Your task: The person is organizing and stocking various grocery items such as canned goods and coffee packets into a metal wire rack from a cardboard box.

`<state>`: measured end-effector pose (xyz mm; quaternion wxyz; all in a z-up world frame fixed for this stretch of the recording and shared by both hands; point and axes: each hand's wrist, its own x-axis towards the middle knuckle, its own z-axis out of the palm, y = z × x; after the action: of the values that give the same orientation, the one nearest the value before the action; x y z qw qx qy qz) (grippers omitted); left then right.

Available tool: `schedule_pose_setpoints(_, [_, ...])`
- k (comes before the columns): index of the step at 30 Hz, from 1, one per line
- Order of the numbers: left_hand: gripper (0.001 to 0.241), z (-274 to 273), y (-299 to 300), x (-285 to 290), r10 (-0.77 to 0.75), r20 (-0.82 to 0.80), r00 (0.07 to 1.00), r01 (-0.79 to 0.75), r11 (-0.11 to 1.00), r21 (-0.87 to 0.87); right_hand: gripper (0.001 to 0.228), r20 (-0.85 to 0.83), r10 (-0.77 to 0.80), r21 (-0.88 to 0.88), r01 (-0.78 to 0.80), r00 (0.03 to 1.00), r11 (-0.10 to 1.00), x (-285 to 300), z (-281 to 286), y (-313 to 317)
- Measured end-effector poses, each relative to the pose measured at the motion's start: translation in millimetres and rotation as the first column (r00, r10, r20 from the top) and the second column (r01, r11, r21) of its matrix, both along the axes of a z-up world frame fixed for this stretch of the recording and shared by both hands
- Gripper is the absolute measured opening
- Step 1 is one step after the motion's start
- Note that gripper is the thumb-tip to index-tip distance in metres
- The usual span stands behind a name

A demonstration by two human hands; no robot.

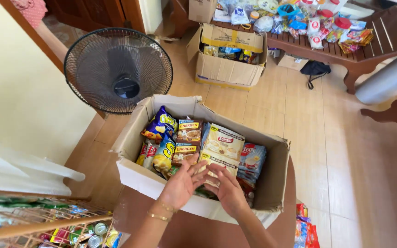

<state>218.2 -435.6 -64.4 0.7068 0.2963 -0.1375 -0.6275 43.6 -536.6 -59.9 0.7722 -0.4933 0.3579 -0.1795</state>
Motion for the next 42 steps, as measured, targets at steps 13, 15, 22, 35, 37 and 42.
schedule_pose_setpoints(13, [0.074, 64, 130, -68, 0.148, -0.335, 0.93, -0.198, 0.973, -0.122, 0.053, 0.523, 0.117, 0.372, -0.349, 0.844, 0.86, -52, 40, 57])
schedule_pose_setpoints(15, [0.076, 66, 144, -73, 0.212, -0.348, 0.913, -0.265, 0.958, -0.111, 0.053, 0.537, 0.157, 0.38, -0.404, 0.829, 0.832, -46, 41, 61])
schedule_pose_setpoints(22, [0.084, 82, 205, -67, 0.441, -0.316, 0.84, -0.507, 0.846, -0.167, 0.056, 0.601, 0.303, 0.335, -0.578, 0.739, 0.744, 4, 75, 98])
schedule_pose_setpoints(35, [0.073, 70, 399, -134, 0.799, -0.291, 0.526, -0.848, 0.517, -0.113, 0.057, 0.512, 0.637, 0.426, -0.814, 0.576, 0.394, 56, 51, 273])
schedule_pose_setpoints(37, [0.072, 63, 427, -155, 0.831, -0.311, 0.461, -0.884, 0.461, -0.079, 0.059, 0.496, 0.683, 0.435, -0.834, 0.537, 0.34, 53, 46, 304])
schedule_pose_setpoints(42, [0.069, 36, 485, -193, 0.885, -0.298, 0.358, -0.925, 0.38, 0.02, 0.059, 0.455, 0.765, 0.448, -0.86, 0.455, 0.245, 36, 18, 370])
